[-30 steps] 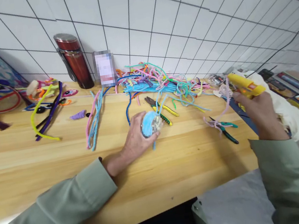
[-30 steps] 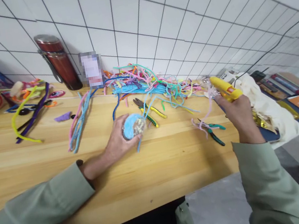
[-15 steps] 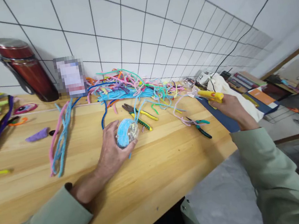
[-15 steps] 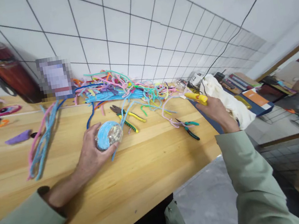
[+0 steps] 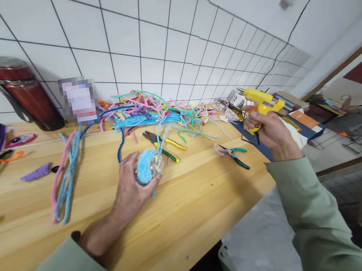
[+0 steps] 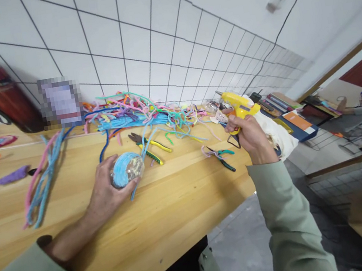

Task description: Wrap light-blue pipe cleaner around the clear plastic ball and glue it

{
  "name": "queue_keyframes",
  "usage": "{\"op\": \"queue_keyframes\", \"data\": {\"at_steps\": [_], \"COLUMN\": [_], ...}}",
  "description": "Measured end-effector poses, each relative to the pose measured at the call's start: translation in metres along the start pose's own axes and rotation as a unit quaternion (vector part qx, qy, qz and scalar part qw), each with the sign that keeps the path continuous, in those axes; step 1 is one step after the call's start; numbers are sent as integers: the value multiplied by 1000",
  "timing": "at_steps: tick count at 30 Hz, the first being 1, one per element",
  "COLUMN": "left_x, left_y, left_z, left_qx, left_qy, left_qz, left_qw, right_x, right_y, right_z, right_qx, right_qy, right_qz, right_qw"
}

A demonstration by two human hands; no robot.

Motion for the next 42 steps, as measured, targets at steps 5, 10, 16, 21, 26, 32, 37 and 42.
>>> {"op": "queue_keyframes", "data": {"at_steps": [5, 10, 16, 21, 26, 32, 37, 42], "left_x": [-4, -8, -5, -4, -2, -2, -3, 3], "left_y": [-2, -1, -7, -6, -5, -5, -4, 13], "left_z": [-1, -2, 5, 4, 5, 1, -3, -1], "left_qx": [8, 14, 39, 55, 39, 41, 10, -172], "left_qy": [-5, 6, -14, -5, 7, 25, 33, 67], "left_qz": [-10, -6, -23, -6, 3, 11, 7, 135], "left_qw": [1000, 1000, 999, 998, 999, 999, 999, 973], "right_x": [-37, -74, -88, -100, -111, -117, -120, -116], "right_y": [-32, -61, -76, -99, -110, -101, -93, -84], "right_z": [-100, -179, -207, -210, -209, -208, -213, -210], "right_qx": [122, 146, 176, 194, 201, 204, 198, 213], "right_qy": [84, 163, 202, 232, 272, 285, 291, 247], "right_qz": [-91, -95, -78, -88, -82, -74, -88, -111], "right_qw": [985, 971, 960, 949, 938, 934, 932, 939]}}
Point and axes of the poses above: each hand's wrist, its own x-axis towards the middle knuckle, its own z-axis out of the back of the hand, y = z × x, the point moved 10 cm from there along x, towards the middle knuckle, and after that the axes turned 15 degrees about z, right-handed, at the moved point
